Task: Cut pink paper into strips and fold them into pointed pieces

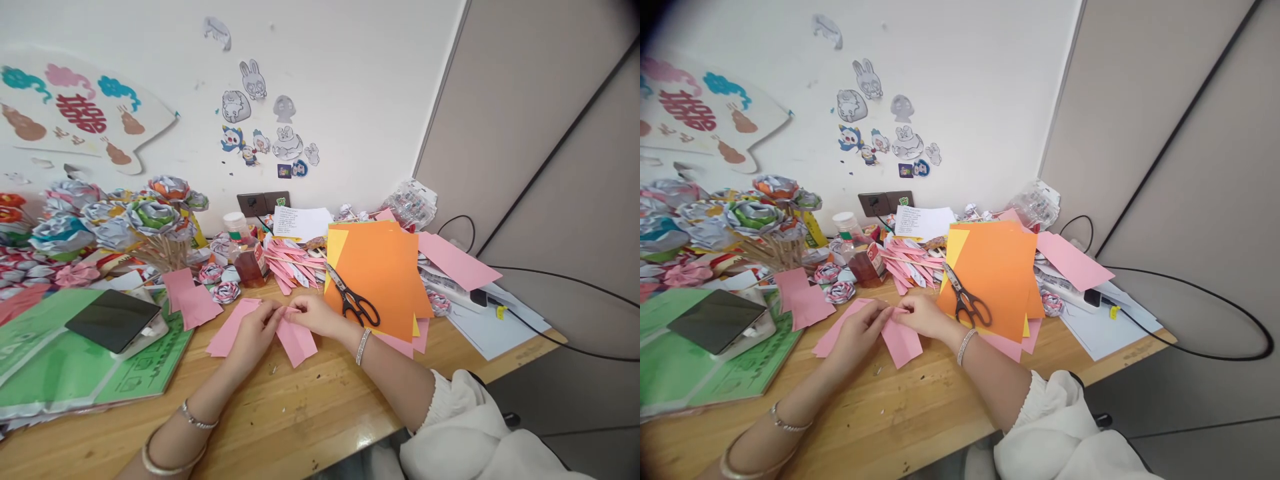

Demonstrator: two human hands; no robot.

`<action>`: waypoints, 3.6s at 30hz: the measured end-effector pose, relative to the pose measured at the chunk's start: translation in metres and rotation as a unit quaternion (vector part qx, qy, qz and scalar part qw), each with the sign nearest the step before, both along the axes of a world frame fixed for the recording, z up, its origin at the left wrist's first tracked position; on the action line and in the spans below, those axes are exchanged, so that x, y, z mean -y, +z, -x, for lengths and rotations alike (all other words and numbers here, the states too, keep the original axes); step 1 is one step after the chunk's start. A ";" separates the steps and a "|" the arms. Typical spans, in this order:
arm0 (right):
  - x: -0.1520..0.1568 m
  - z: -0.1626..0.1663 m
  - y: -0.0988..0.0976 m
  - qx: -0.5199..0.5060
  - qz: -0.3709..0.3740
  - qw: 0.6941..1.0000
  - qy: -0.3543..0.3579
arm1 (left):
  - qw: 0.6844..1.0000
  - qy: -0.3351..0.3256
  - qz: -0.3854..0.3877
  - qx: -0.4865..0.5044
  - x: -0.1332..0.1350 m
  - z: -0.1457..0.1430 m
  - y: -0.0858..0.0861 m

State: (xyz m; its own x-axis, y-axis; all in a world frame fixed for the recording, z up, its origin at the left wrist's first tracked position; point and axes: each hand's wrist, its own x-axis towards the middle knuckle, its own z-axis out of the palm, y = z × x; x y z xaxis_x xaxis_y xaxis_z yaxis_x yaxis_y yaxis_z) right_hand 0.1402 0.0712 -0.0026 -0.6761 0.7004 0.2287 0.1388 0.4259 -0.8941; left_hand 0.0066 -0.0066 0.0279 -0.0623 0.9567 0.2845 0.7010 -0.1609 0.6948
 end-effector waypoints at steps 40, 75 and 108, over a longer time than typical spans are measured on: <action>-0.002 -0.011 0.017 -0.063 0.071 0.995 0.018 | 0.984 0.034 0.020 0.176 -0.005 0.020 -0.011; 0.008 0.003 0.008 -0.113 0.110 0.985 0.073 | 0.995 0.087 -0.031 0.041 0.006 -0.001 -0.005; 0.009 -0.006 0.024 -0.150 0.272 0.947 0.081 | 0.995 0.095 -0.039 -0.003 0.011 -0.004 -0.006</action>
State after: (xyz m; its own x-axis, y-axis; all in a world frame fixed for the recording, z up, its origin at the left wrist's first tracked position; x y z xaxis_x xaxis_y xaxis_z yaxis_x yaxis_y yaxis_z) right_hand 0.1467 0.0626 0.0211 -0.7466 0.6624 0.0621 -0.1836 -0.1154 -0.9762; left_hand 0.0108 -0.0174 0.0215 -0.2381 0.9029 0.3579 0.7275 -0.0784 0.6816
